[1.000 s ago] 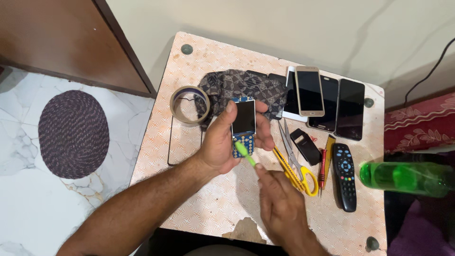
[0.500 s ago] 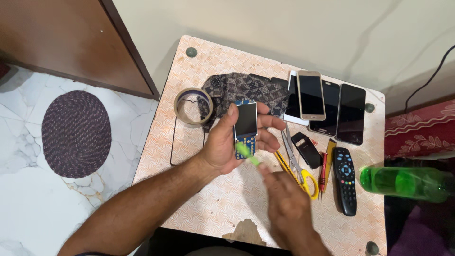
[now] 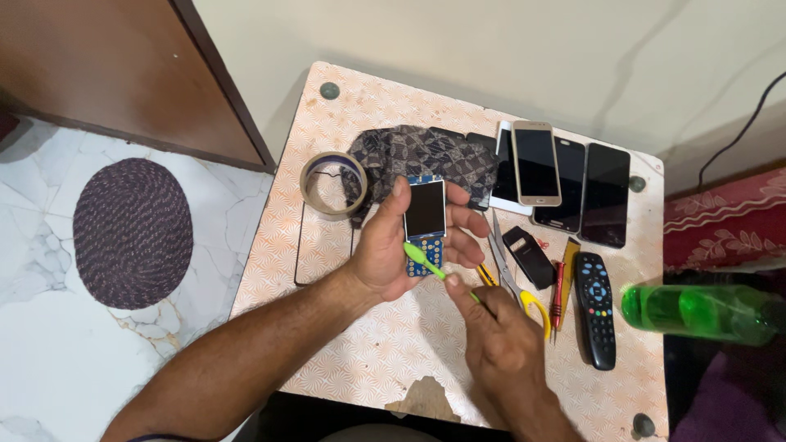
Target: The person cleans the internal components of a disassembled blue phone with a toothbrush and liquid from a spray bottle. They then pick up a white keypad component and use a small red tool to apply pressure to the board.
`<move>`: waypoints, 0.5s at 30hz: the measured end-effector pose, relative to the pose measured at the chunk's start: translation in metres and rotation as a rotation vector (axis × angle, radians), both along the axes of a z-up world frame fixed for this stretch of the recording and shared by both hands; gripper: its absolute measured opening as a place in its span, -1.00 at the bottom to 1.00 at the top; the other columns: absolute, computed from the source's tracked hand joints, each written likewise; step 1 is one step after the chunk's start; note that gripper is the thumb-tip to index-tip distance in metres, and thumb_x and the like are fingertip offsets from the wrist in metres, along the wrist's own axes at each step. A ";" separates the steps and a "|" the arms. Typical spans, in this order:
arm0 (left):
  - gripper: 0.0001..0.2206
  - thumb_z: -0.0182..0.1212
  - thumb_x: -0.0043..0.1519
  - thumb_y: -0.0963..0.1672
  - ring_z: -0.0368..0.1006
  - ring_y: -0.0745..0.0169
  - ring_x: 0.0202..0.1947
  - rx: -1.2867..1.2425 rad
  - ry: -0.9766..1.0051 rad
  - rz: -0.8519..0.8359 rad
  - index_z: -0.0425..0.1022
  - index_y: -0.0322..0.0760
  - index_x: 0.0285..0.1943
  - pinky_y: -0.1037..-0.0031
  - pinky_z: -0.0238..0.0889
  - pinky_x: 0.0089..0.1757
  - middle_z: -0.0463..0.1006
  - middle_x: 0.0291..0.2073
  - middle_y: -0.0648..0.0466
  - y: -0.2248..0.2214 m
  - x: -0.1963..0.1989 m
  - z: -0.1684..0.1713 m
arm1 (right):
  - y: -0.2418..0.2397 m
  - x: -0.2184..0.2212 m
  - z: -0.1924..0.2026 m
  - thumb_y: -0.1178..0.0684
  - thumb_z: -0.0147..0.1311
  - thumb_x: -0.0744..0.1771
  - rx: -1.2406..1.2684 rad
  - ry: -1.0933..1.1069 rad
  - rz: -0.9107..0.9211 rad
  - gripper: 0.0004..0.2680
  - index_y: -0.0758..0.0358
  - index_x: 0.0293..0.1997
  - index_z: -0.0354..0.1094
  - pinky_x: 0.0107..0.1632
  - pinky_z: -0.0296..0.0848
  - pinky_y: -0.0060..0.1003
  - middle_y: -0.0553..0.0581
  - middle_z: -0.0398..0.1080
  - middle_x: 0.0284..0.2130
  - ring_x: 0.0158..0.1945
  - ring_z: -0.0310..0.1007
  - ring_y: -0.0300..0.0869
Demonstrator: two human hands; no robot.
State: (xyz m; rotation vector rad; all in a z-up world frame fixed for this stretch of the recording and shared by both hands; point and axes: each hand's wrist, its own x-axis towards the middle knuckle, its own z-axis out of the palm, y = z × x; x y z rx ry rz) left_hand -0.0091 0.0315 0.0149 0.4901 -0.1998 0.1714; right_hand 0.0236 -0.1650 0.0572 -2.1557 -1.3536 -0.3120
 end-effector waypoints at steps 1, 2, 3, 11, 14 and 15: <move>-0.34 -0.27 0.42 0.24 0.58 -0.12 -0.02 -0.003 0.003 -0.004 0.29 -0.36 0.30 0.08 0.47 0.01 0.50 0.07 -0.35 0.000 0.000 0.000 | 0.001 0.002 0.000 0.31 0.14 0.31 -0.015 -0.023 0.007 -0.71 0.10 0.11 0.52 -0.44 0.45 -0.29 0.15 0.49 -0.37 -0.46 0.42 -0.20; -0.34 -0.26 0.42 0.24 0.58 -0.12 -0.02 -0.005 0.005 -0.008 0.28 -0.36 0.29 0.08 0.47 0.01 0.51 0.07 -0.35 0.000 0.000 0.000 | -0.001 0.004 0.003 0.32 0.12 0.31 -0.008 -0.011 -0.016 -0.71 0.12 0.11 0.52 -0.43 0.45 -0.29 0.15 0.49 -0.37 -0.45 0.42 -0.20; -0.35 -0.25 0.42 0.24 0.58 -0.13 -0.02 0.001 0.013 0.004 0.28 -0.36 0.28 0.07 0.47 0.01 0.51 0.06 -0.35 0.000 0.000 -0.001 | -0.003 0.008 0.006 0.34 0.11 0.30 -0.001 0.001 -0.033 -0.70 0.13 0.11 0.51 -0.42 0.45 -0.29 0.15 0.48 -0.37 -0.45 0.43 -0.20; -0.36 -0.17 0.37 0.25 0.58 -0.12 -0.05 0.044 0.074 0.066 0.29 -0.34 0.22 0.08 0.50 -0.01 0.53 0.00 -0.34 -0.003 0.005 -0.003 | -0.002 0.002 0.009 0.38 0.09 0.29 0.066 0.041 0.000 -0.69 0.24 0.13 0.48 -0.39 0.42 -0.26 0.15 0.43 -0.39 -0.42 0.43 -0.14; -0.33 -0.20 0.35 0.26 0.59 -0.09 -0.07 0.026 0.090 0.040 0.30 -0.34 0.21 0.10 0.49 -0.01 0.54 0.00 -0.30 -0.002 0.005 -0.005 | -0.002 -0.010 0.008 0.39 0.10 0.28 0.051 0.097 -0.021 -0.68 0.25 0.14 0.49 -0.38 0.43 -0.25 0.16 0.44 -0.38 -0.43 0.44 -0.13; -0.33 -0.21 0.35 0.27 0.59 -0.09 -0.08 0.020 0.096 0.036 0.30 -0.34 0.21 0.11 0.49 -0.02 0.54 -0.01 -0.30 -0.002 0.006 -0.005 | -0.002 -0.012 0.007 0.39 0.11 0.27 0.028 0.101 -0.001 -0.66 0.25 0.13 0.49 -0.38 0.45 -0.24 0.17 0.45 -0.38 -0.45 0.44 -0.13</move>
